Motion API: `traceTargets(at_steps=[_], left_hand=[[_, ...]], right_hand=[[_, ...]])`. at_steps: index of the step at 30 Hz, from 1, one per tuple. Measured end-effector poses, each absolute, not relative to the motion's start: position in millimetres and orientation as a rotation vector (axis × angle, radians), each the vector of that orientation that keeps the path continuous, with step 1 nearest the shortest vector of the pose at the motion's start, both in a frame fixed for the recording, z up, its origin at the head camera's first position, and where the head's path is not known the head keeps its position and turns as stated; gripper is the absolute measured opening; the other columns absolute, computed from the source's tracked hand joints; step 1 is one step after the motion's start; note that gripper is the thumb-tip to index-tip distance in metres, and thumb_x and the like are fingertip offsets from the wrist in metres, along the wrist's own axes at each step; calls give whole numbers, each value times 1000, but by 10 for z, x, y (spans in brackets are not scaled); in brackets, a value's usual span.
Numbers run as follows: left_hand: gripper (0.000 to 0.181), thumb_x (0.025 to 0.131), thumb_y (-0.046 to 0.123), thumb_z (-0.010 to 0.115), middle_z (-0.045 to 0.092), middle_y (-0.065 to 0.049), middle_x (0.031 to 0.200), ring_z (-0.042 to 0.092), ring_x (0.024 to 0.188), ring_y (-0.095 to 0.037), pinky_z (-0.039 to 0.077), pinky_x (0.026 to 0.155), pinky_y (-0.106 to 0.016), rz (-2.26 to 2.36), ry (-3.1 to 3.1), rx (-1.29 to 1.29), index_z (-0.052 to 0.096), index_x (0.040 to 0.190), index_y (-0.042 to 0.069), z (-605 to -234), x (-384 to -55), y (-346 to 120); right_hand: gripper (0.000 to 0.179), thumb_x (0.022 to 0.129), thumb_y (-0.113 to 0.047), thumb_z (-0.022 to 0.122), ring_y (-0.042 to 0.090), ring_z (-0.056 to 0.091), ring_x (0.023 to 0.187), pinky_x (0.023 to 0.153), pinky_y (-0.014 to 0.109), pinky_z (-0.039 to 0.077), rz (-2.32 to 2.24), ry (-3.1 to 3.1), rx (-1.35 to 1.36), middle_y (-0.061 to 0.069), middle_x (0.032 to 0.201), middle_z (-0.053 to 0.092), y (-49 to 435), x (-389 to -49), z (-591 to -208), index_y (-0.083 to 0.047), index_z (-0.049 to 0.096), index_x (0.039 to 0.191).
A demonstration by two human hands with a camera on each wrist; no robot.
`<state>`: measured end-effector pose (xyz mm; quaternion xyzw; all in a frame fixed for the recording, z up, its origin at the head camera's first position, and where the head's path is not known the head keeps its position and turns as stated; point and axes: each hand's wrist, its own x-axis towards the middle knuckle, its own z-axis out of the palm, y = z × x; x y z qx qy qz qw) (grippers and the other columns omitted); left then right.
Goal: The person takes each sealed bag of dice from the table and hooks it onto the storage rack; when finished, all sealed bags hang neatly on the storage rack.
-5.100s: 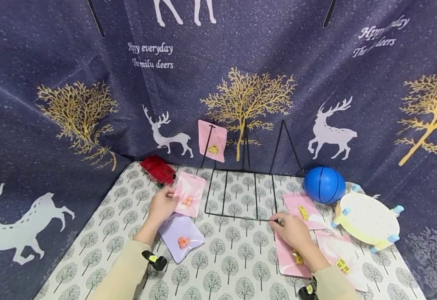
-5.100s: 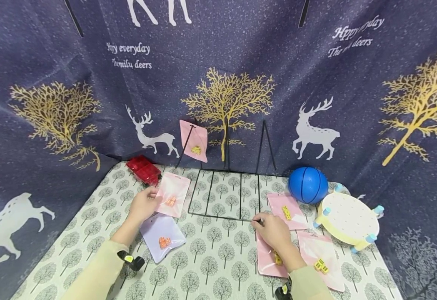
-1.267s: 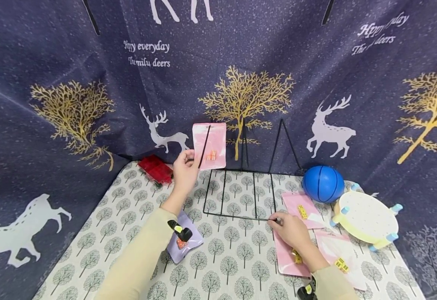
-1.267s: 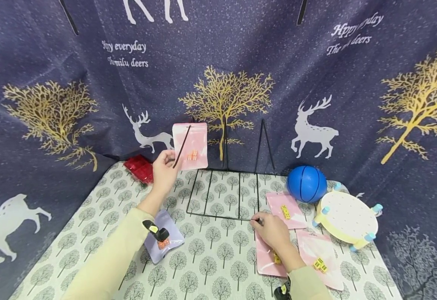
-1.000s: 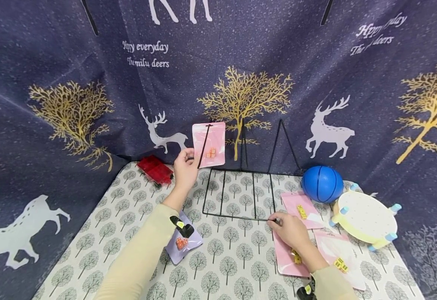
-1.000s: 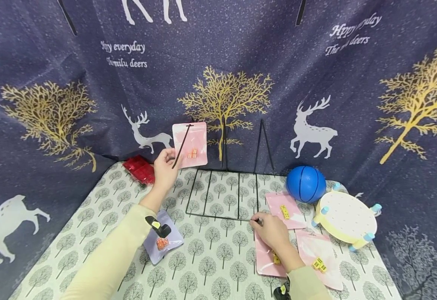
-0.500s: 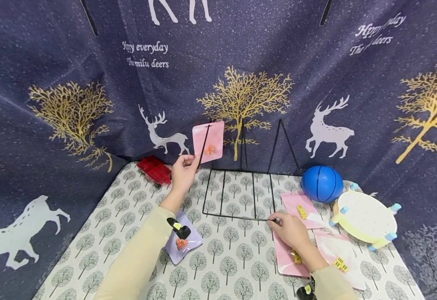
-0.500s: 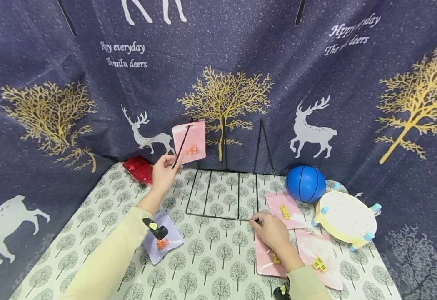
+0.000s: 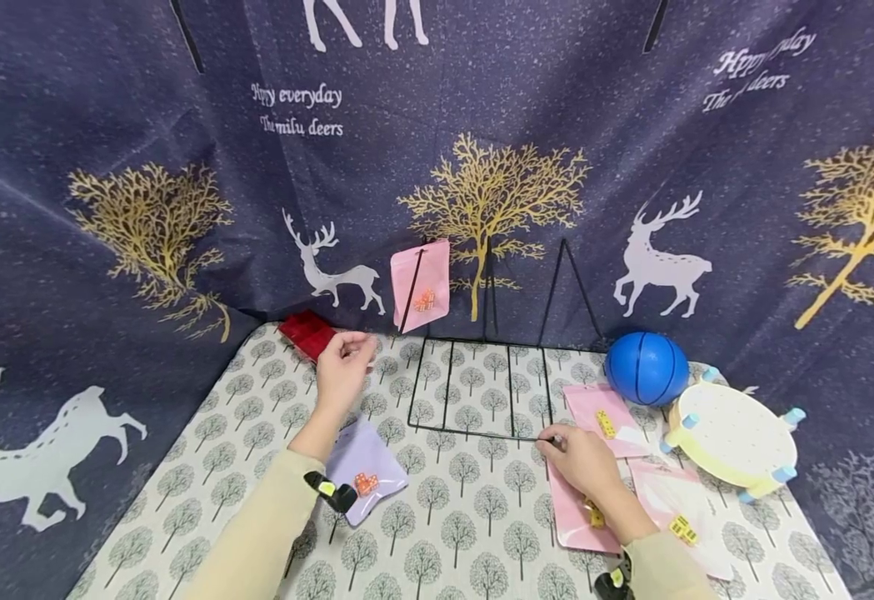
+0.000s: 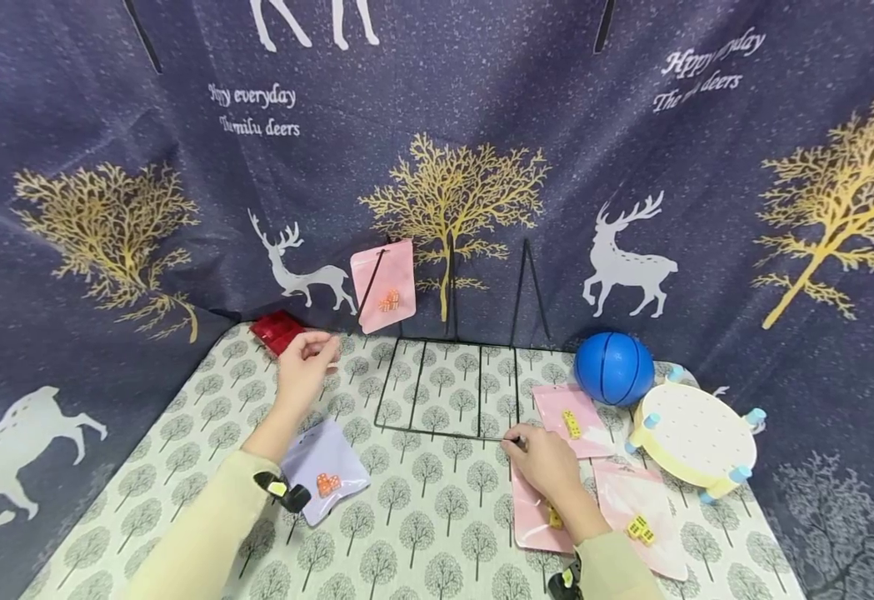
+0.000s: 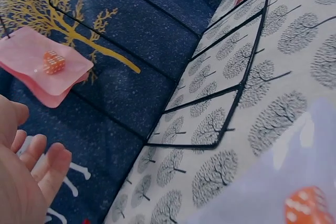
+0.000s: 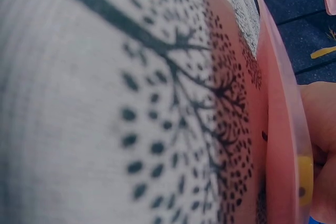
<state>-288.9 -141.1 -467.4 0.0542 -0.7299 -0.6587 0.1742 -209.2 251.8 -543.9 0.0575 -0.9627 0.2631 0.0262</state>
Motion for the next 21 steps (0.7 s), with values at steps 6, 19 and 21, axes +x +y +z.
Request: traceTargets(at_steps=[6, 19, 21], left_hand=[[31, 99, 25, 73, 67, -9, 104, 70, 82, -14, 62, 75, -34, -1930, -2116, 228, 65, 121, 3, -4751, -2533, -1571], [32, 100, 19, 71, 68, -17, 114, 70, 88, -24, 62, 74, -37, -1916, -2338, 307, 63, 126, 3, -4899, -1697, -1846], [31, 100, 19, 72, 69, -18, 110, 71, 83, -24, 62, 70, -36, -1944, -2380, 312, 64, 125, 1, -4938, -1594, -1881]], right_hand=[[13, 95, -35, 77, 15, 45, 52, 51, 34, 38, 813, -2982, 161, -8, 62, 52, 2517, -2100, -5433, -26, 77, 104], [12, 94, -32, 78, 16, 43, 52, 50, 34, 36, 808, -2969, 166, -6, 60, 49, 2502, -2078, -5415, -25, 77, 103], [11, 94, -33, 78, 15, 43, 52, 50, 34, 36, 805, -2968, 167, -7, 60, 49, 2496, -2082, -5418, -25, 77, 103]])
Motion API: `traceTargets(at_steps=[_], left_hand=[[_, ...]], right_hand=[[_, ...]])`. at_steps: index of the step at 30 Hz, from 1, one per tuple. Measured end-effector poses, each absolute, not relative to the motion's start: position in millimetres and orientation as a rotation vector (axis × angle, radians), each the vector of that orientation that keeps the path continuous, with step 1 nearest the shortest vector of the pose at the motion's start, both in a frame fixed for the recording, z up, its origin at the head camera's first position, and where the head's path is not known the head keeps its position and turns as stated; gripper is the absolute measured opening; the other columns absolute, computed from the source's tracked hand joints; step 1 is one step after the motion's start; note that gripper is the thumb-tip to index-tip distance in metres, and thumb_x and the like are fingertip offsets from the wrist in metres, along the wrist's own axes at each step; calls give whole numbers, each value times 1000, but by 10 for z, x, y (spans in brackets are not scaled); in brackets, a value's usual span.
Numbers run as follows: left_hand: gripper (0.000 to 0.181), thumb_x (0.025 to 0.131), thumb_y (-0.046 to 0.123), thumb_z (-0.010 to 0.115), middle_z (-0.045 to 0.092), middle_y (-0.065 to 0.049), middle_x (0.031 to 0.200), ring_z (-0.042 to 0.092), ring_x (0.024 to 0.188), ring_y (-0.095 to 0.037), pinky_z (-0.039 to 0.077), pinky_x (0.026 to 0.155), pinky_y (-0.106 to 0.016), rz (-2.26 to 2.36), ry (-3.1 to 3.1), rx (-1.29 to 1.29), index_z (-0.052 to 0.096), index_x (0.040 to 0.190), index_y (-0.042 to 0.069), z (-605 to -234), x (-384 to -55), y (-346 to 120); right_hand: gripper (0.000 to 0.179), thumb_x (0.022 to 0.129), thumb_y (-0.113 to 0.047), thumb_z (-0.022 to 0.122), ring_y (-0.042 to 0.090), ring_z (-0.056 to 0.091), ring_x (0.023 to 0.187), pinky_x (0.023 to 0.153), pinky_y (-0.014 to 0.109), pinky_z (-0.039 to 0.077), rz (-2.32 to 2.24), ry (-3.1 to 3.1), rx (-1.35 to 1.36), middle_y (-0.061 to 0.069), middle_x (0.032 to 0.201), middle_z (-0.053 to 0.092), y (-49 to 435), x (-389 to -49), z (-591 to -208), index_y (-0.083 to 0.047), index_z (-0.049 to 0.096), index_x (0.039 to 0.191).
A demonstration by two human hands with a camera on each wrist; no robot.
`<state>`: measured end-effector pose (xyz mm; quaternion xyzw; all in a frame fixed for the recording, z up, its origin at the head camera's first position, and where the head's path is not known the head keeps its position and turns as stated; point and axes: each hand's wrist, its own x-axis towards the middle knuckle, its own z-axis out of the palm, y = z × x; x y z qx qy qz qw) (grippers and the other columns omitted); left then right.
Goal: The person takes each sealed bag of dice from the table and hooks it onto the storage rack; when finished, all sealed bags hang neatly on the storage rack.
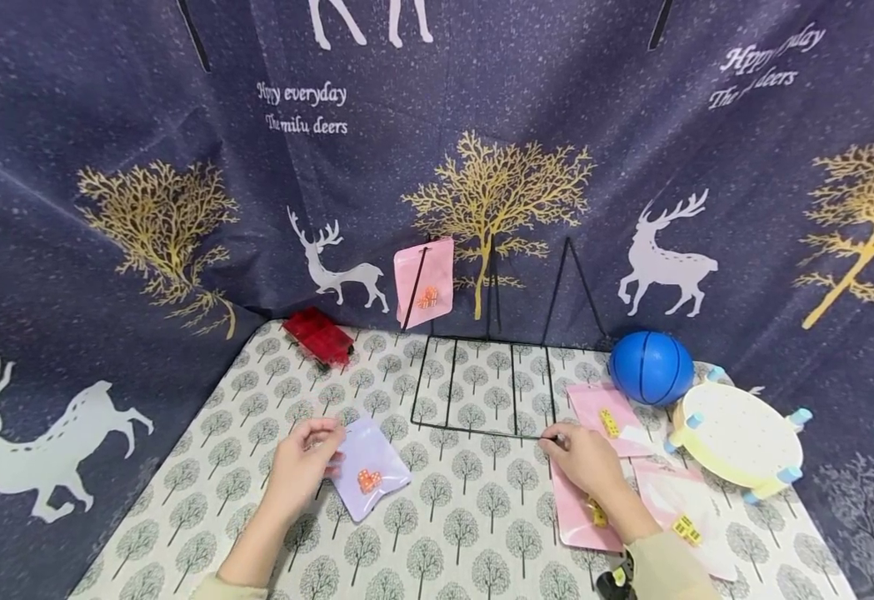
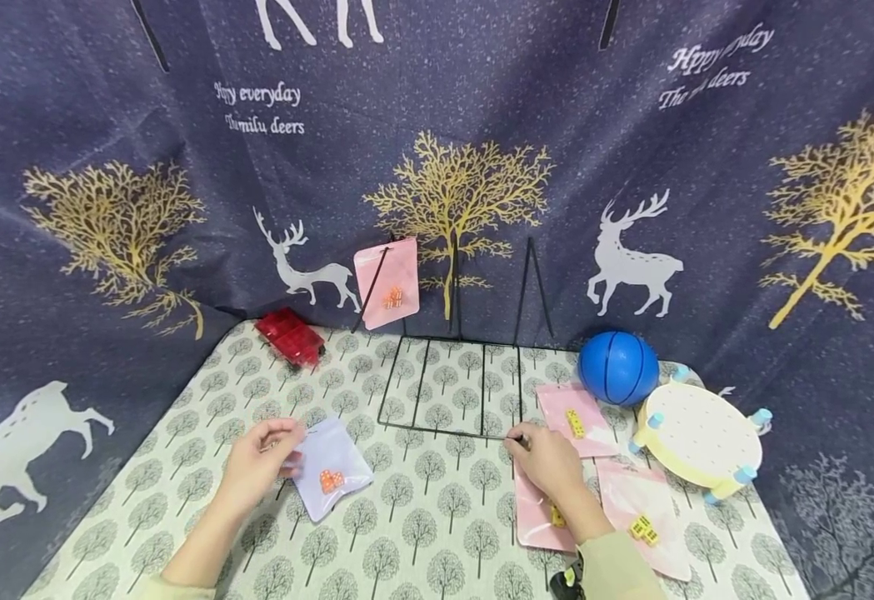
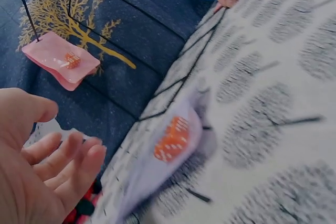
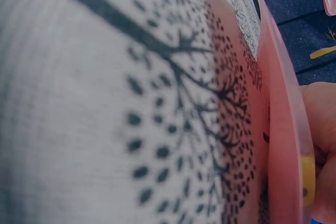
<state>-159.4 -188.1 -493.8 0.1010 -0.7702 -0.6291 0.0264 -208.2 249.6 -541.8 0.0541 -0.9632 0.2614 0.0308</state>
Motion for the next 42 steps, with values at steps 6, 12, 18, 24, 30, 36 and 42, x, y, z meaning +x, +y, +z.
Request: traceTargets(at_steps=[6, 12, 18, 24, 30, 36, 42], left_hand=[[33, 98, 22, 73, 70, -17, 93, 66, 66, -21, 58, 53, -32, -2086, -2476, 389, 65, 119, -2, -5084, -1438, -2013], [40, 99, 26, 72, 70, -15, 86, 64, 59, -17, 58, 53, -30, -2164, -2561, 371, 64, 117, -9, -5195, -1392, -2175], [43, 100, 29, 71, 71, -13, 85, 66, 59, -17, 57, 53, -28, -2121, -2678, 357, 67, 118, -10, -5229, -1412, -2251], [36, 99, 26, 71, 70, -12, 83, 64, 58, -16, 57, 52, -29, -2084, -2714, 350, 70, 109, -8, -5283, -1472, -2205], [36, 96, 24, 74, 70, -12, 85, 63, 59, -16, 56, 51, -29, -2069, -2687, 431, 69, 116, -5, -5330, -1547, -2151], [35, 95, 28, 77, 66, -11, 80, 61, 57, -18, 54, 48, -31, -1925, -2708, 487, 65, 114, 1, -5323, -1558, -2176], [40, 94, 33, 77, 65, -8, 74, 62, 55, -20, 54, 48, -33, -1683, -2812, 473, 66, 116, 2, -5334, -1518, -2211]], right_hand=[[12, 94, -32, 78, 15, 43, 52, 50, 34, 35, 809, -2973, 162, -6, 60, 48, 2488, -2073, -5396, -25, 77, 103], [12, 94, -32, 78, 16, 43, 52, 50, 34, 35, 819, -2978, 156, -6, 60, 49, 2485, -2066, -5386, -25, 77, 104], [13, 94, -34, 78, 15, 43, 51, 49, 33, 35, 807, -2990, 146, -6, 59, 48, 2495, -2070, -5408, -25, 77, 104], [14, 94, -35, 77, 16, 43, 51, 49, 34, 35, 814, -2992, 148, -6, 59, 48, 2497, -2075, -5420, -26, 77, 105], [14, 94, -35, 77, 15, 43, 50, 49, 33, 35, 818, -2994, 151, -6, 59, 49, 2496, -2071, -5425, -26, 77, 105], [14, 94, -35, 78, 15, 44, 51, 50, 34, 36, 822, -2990, 147, -6, 60, 49, 2502, -2080, -5424, -25, 77, 105], [13, 94, -34, 78, 14, 43, 50, 48, 32, 35, 824, -2979, 167, -7, 59, 49, 2502, -2084, -5432, -25, 77, 104]])
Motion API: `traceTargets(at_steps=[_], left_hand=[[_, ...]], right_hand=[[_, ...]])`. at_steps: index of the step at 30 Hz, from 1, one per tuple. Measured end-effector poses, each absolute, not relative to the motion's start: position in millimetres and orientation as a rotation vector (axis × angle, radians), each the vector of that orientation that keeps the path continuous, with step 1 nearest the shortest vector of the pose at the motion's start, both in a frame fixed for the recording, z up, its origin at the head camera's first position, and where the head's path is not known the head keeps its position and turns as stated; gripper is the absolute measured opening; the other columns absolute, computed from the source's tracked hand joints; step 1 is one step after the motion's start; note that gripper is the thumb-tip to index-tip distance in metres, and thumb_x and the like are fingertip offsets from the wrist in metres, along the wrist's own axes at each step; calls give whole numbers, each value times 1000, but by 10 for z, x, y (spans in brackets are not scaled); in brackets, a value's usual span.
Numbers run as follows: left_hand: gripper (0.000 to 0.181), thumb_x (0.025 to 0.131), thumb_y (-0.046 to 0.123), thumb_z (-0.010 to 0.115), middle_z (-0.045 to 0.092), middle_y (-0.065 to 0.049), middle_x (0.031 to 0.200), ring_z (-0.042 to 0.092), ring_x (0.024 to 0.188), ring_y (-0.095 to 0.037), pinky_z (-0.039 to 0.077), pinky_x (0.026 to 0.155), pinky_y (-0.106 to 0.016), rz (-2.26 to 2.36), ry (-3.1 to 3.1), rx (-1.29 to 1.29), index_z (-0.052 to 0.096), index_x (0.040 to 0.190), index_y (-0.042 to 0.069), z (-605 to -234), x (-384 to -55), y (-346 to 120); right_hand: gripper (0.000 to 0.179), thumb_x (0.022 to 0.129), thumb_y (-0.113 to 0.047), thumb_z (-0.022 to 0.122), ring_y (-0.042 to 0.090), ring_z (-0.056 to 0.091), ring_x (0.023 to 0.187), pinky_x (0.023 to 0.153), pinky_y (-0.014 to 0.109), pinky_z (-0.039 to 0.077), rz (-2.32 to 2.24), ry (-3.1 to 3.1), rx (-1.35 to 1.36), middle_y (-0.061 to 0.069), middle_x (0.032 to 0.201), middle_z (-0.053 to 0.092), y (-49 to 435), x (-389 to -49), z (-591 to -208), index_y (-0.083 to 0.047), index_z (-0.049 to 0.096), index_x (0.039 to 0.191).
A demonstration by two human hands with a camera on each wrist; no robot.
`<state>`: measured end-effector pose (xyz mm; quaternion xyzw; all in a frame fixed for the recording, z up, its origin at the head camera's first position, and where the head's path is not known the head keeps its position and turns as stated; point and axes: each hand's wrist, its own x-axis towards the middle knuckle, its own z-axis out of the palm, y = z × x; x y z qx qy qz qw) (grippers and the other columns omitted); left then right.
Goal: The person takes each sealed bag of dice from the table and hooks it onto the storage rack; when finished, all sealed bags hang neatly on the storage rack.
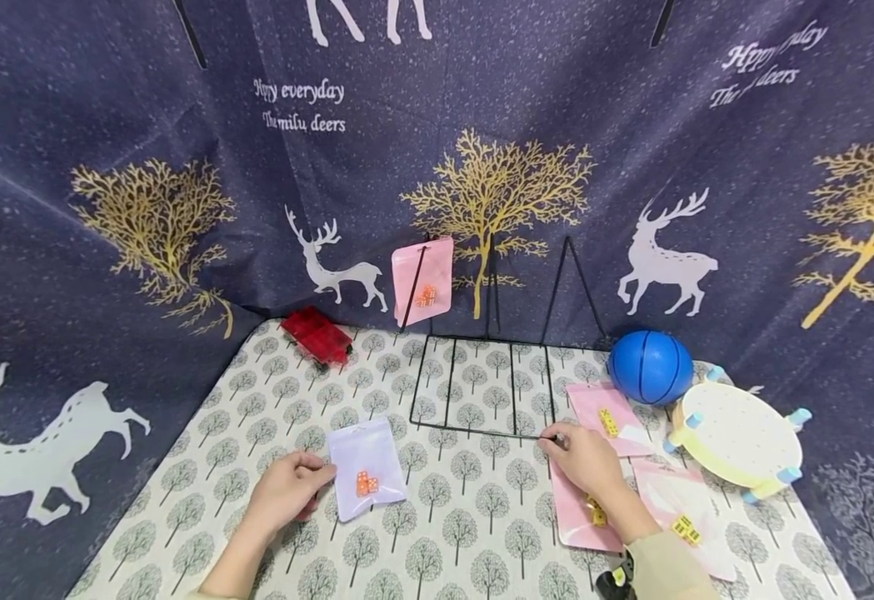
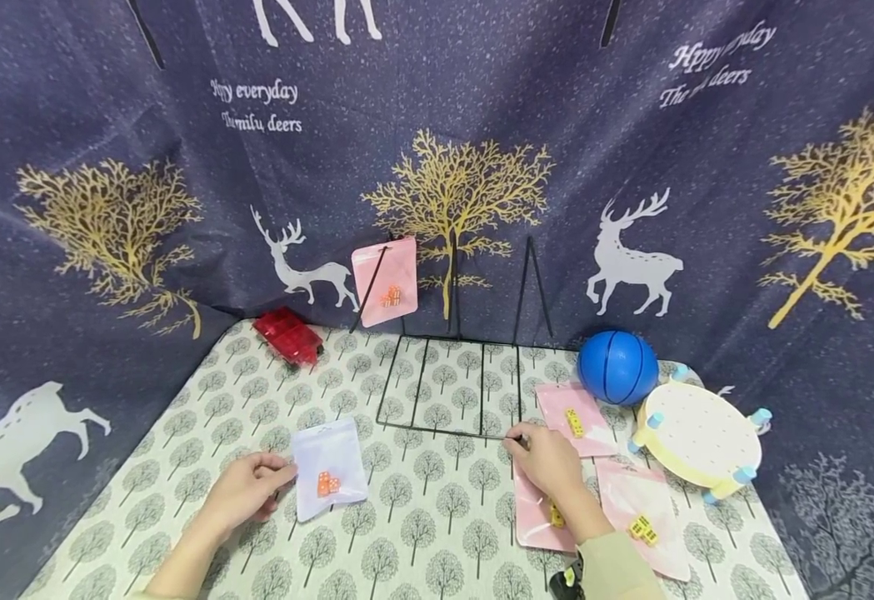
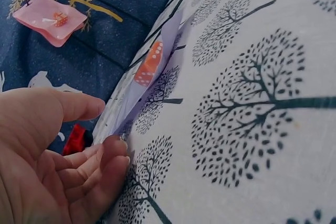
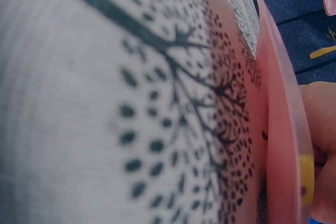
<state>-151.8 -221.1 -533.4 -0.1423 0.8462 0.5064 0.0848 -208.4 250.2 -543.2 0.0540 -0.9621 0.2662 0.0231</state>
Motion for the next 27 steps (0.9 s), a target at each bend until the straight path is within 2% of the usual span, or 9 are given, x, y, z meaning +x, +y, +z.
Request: traceTargets(at_steps=[3, 8, 11, 15, 21, 23, 27], left_hand=[[42, 92, 36, 78, 67, -3, 75, 61, 52, -19, 54, 50, -34, 1417, 2605, -372, 70, 116, 2, -5317, -1529, -2186], [47, 89, 48, 79, 68, 5, 85, 60, 69, -13, 50, 67, -35, 1189, 2795, -237, 75, 113, 8, -5274, -1556, -2110], [53, 86, 54, 79, 67, 7, 91, 59, 78, -12, 48, 70, -37, 1109, 2847, -195, 75, 115, 11, -5258, -1567, -2048], [65, 78, 60, 84, 68, 5, 99, 62, 84, -15, 50, 72, -40, 1031, 2888, -211, 73, 121, 12, -5268, -1566, -1962], [98, 66, 66, 89, 69, -8, 119, 65, 103, -30, 53, 81, -55, 925, 2956, -210, 61, 140, 7, -5268, -1537, -1850], [105, 64, 65, 90, 68, -7, 119, 65, 101, -28, 54, 80, -52, 923, 2961, -206, 56, 144, 6, -5260, -1529, -1825], [113, 63, 58, 93, 68, -3, 112, 63, 86, -20, 51, 70, -42, 964, 2927, -203, 47, 151, 4, -5244, -1521, -1796]], right_hand=[[13, 94, -33, 78, 14, 43, 51, 49, 33, 36, 817, -2975, 165, -7, 59, 49, 2505, -2088, -5428, -25, 77, 104], [13, 94, -33, 79, 15, 44, 53, 51, 34, 37, 814, -2978, 163, -7, 62, 51, 2503, -2089, -5425, -25, 77, 104], [13, 94, -33, 79, 15, 44, 53, 51, 34, 37, 812, -2976, 160, -7, 62, 52, 2499, -2089, -5427, -25, 77, 104], [13, 94, -34, 78, 15, 43, 51, 49, 33, 36, 810, -2978, 163, -7, 60, 50, 2501, -2090, -5430, -25, 77, 104], [13, 94, -35, 77, 15, 41, 50, 48, 33, 34, 813, -2985, 154, -6, 58, 47, 2505, -2095, -5438, -26, 77, 104], [13, 94, -35, 77, 15, 41, 50, 48, 33, 34, 817, -2983, 158, -6, 57, 46, 2504, -2094, -5437, -26, 77, 104], [12, 94, -35, 78, 15, 42, 50, 48, 33, 34, 821, -2977, 164, -7, 57, 47, 2505, -2090, -5435, -26, 77, 103]])
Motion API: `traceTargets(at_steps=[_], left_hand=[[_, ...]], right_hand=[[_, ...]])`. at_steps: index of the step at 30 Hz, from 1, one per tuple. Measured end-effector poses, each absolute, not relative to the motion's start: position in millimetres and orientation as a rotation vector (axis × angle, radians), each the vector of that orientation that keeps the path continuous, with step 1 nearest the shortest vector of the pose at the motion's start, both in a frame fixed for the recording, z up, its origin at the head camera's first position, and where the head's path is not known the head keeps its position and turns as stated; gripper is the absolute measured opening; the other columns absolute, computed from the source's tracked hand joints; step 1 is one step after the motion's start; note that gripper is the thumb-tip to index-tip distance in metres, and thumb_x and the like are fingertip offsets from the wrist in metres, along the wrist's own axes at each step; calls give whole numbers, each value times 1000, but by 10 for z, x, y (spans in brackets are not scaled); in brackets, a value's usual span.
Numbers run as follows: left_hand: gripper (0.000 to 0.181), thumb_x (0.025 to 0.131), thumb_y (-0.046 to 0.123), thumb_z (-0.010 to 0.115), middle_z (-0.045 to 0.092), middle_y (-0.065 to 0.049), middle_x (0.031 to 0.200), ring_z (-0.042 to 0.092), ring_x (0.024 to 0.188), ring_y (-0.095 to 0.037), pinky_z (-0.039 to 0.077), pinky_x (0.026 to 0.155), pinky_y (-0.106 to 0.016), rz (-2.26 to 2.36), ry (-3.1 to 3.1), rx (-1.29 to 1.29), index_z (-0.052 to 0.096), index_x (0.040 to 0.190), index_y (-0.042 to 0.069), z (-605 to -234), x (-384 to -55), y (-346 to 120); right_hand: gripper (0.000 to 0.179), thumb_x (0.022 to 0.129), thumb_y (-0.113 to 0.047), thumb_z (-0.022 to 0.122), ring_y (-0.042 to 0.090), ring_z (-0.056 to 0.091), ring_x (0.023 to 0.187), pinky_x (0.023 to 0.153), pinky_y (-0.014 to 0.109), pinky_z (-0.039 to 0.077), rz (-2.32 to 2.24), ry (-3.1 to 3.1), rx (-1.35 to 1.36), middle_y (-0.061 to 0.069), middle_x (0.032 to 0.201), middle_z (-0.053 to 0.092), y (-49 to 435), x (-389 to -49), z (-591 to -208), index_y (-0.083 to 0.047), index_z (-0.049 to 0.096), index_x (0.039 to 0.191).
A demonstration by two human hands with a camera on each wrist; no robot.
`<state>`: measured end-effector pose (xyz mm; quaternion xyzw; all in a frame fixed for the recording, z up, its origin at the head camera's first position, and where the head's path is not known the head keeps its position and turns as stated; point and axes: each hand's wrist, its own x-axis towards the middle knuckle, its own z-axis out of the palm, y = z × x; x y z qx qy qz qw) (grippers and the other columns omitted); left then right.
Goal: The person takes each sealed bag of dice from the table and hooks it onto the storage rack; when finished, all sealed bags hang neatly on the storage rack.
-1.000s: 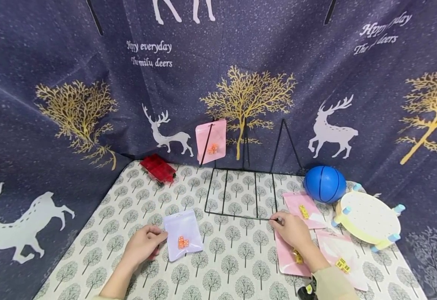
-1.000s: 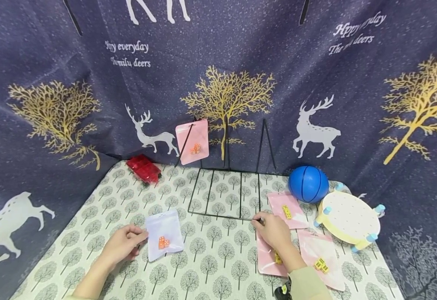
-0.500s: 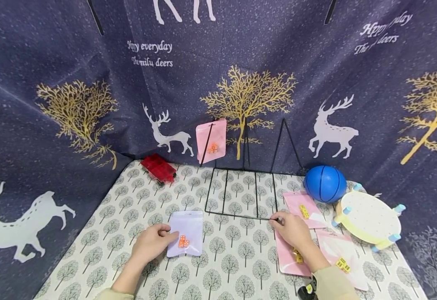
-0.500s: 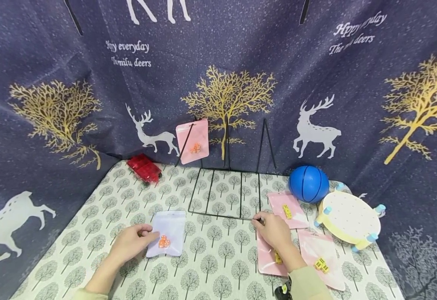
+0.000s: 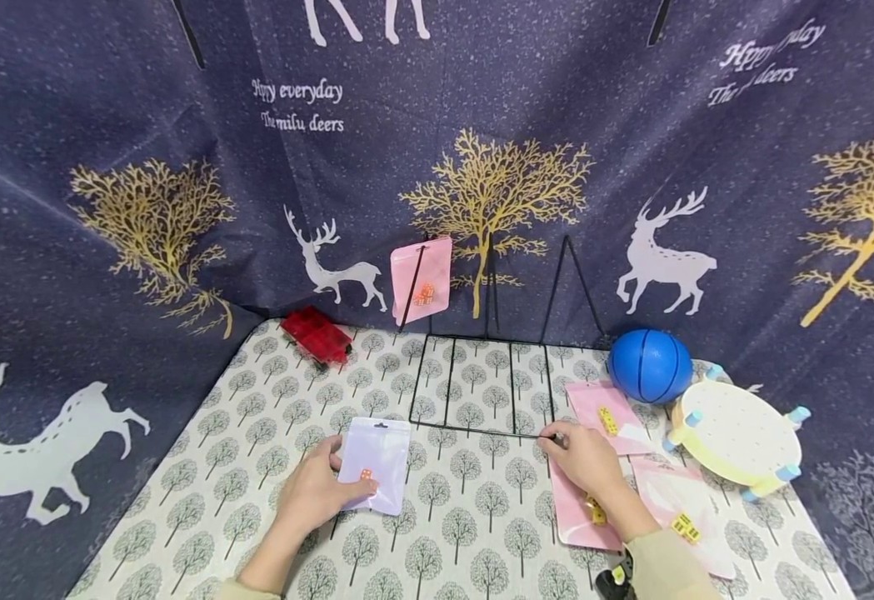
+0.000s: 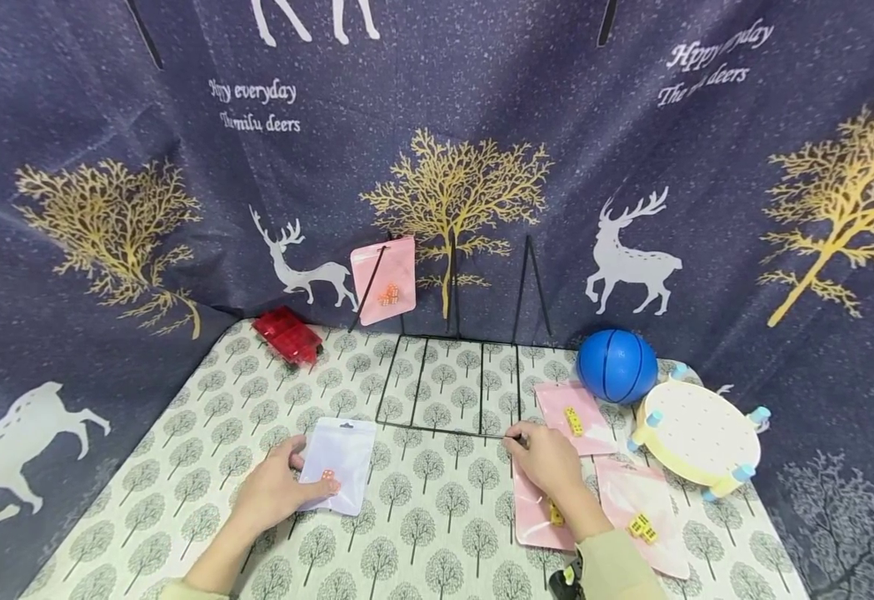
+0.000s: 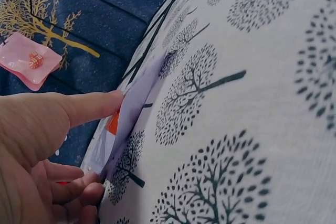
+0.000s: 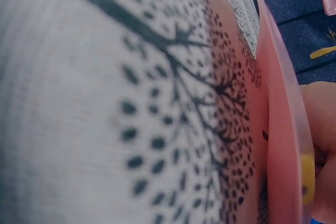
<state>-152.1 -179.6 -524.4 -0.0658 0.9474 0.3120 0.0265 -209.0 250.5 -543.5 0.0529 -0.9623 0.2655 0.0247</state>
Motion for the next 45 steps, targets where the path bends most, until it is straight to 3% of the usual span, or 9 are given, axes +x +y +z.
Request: traceTargets(at_steps=[7, 16, 20, 25, 32, 41, 45], left_hand=[[108, 68, 45, 94, 69, 1, 104, 61, 80, -17, 49, 70, -38, 1092, 2874, -198, 43, 153, 2, -5276, -1538, -1808], [51, 84, 15, 84, 69, -3, 90, 63, 80, -17, 53, 70, -30, 1528, 2692, -228, 66, 128, -6, -5342, -1529, -1839], [36, 87, 9, 80, 70, -4, 91, 65, 85, -18, 54, 73, -29, 1579, 2681, -225, 70, 118, -7, -5332, -1523, -1836], [27, 88, 10, 79, 70, -1, 91, 63, 81, -15, 52, 75, -30, 1555, 2729, -197, 74, 113, 0, -5317, -1528, -1806], [21, 92, 8, 77, 67, -4, 97, 61, 59, -16, 51, 49, -26, 1743, 2681, -81, 73, 113, 9, -5228, -1511, -1750], [25, 92, 6, 78, 72, -8, 115, 70, 85, -17, 60, 67, -29, 1824, 2803, 70, 73, 116, 15, -5117, -1512, -1627], [24, 91, 2, 78, 73, -7, 110, 71, 85, -17, 61, 69, -29, 1949, 2798, 190, 73, 113, 13, -5094, -1535, -1549]], right_hand=[[13, 94, -33, 78, 14, 41, 50, 48, 32, 34, 829, -2968, 172, -7, 58, 47, 2505, -2079, -5431, -24, 77, 104], [13, 94, -34, 78, 15, 42, 51, 50, 33, 35, 830, -2982, 157, -7, 59, 48, 2509, -2090, -5434, -26, 77, 104], [12, 94, -33, 78, 15, 43, 52, 50, 34, 36, 825, -2979, 160, -6, 61, 49, 2505, -2091, -5431, -26, 77, 104], [12, 94, -34, 78, 14, 43, 51, 49, 33, 35, 818, -2986, 162, -7, 59, 48, 2502, -2088, -5432, -27, 77, 103], [11, 94, -33, 78, 15, 42, 52, 50, 33, 35, 832, -2982, 150, -6, 60, 48, 2503, -2088, -5423, -27, 77, 103], [12, 94, -35, 78, 14, 42, 51, 49, 33, 34, 802, -2965, 166, -8, 59, 47, 2501, -2082, -5443, -27, 78, 103], [12, 93, -35, 79, 14, 42, 51, 49, 33, 34, 796, -2958, 163, -8, 58, 47, 2504, -2084, -5452, -27, 78, 103]])
